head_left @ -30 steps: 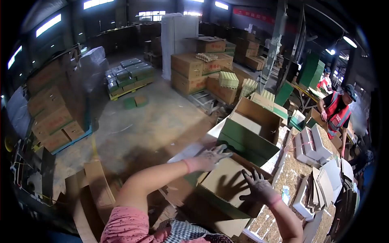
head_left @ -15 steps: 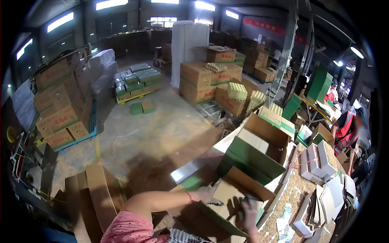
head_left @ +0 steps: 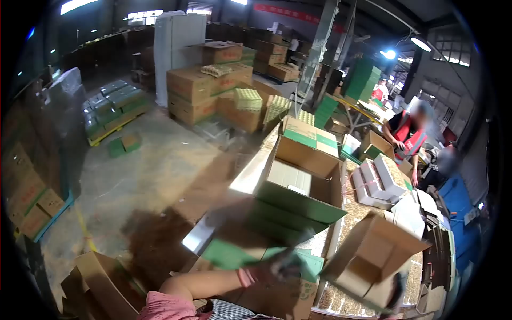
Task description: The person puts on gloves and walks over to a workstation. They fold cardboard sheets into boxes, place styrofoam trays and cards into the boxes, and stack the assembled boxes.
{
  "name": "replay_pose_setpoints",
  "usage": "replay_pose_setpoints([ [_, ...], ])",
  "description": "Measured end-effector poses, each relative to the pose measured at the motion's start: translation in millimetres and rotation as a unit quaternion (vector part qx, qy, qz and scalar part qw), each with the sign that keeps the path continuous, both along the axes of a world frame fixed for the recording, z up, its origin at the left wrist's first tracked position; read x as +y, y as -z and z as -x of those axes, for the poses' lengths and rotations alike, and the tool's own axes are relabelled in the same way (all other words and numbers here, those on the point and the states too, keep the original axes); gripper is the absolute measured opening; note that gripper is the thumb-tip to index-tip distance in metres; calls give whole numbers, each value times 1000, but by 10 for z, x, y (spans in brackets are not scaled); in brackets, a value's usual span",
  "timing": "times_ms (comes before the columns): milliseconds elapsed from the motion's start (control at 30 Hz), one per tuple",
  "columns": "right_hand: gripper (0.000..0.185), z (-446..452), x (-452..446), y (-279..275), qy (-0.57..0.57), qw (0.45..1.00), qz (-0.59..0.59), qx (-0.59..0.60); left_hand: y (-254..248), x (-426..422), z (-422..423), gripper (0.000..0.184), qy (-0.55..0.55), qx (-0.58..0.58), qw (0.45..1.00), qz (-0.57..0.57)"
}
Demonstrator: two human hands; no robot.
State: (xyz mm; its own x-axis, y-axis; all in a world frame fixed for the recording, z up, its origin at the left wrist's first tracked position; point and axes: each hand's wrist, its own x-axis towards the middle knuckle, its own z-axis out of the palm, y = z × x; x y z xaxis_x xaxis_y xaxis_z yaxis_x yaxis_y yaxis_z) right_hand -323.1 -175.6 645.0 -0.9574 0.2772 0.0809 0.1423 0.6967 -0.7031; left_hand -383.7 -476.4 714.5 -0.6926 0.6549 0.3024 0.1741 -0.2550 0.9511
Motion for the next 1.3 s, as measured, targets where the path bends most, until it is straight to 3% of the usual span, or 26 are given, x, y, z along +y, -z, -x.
replay_pose_setpoints([
  [67,61,261,5,-269,-7,999,-34,21,78,-320,529,71,-51,-47,993,-100],
  [167,62,973,-131,-599,-47,994,-92,43,209,-613,1562,60,-11,-246,931,-270],
  [200,62,1236,-202,-659,-63,991,-112,46,198,-611,1733,66,-189,102,974,-72],
  [233,62,1471,-253,-698,-76,987,-137,37,151,-635,1863,72,-335,420,829,153],
  [300,62,1924,-386,-690,-97,979,-177,9,117,-630,1835,82,-318,338,863,201],
  [333,62,2111,-455,-650,-102,974,-199,-17,108,-620,1748,87,-267,252,930,23],
  [367,63,2281,-509,-605,-104,969,-221,-44,112,-608,1650,92,-199,156,954,-159],
  [433,63,2515,-637,-507,-104,958,-251,-91,100,-689,1595,99,-165,117,972,-118],
  [500,63,2617,-649,-479,-102,953,-263,-111,88,-638,1553,104,-184,150,958,-157],
  [533,64,2595,-592,-490,-98,955,-258,-111,109,-637,1561,105,-224,186,950,-116],
  [567,64,2533,-501,-492,-89,961,-241,-100,153,-631,1581,106,-264,220,936,-74],
  [667,64,2077,-83,-492,-36,988,-151,-6,191,-648,1538,102,-274,190,936,-117],
  [733,65,1648,272,-137,18,994,-91,52,159,-852,1298,98,-279,65,958,-14],
  [767,65,1380,433,157,36,995,-67,58,308,-1017,1182,91,-333,-1,932,143],
  [833,65,855,457,656,42,999,-9,1,282,-1337,878,78,-366,-69,873,315],
  [900,66,545,347,884,31,997,64,-43,444,-1240,575,74,-348,-76,871,339],
  [933,66,505,318,896,32,994,95,-47,1009,-1004,432,71,-376,-25,799,469],
  [1000,67,398,352,850,51,994,96,-11,1965,-894,433,69,-382,29,704,598],
  [1033,68,374,417,833,88,989,-53,103,2258,-930,556,71,-342,44,735,584],
  [1100,69,431,1023,1344,113,994,-5,0,2251,-888,494,73,-305,59,763,567],
  [1133,70,450,1217,1543,65,977,-190,-75,2023,-883,376,74,-344,17,767,541],
  [1167,70,433,953,1417,68,982,-149,-98,1763,-895,315,75,-382,-21,768,513],
  [1200,70,401,637,1027,43,986,30,-157,1584,-884,287,75,-387,-49,768,509],
  [1233,70,313,402,677,16,955,208,-209,1453,-854,253,75,-386,-45,767,511],
  [1300,67,384,313,1025,-90,961,245,-93,1274,-779,205,73,-388,-67,749,532],
])
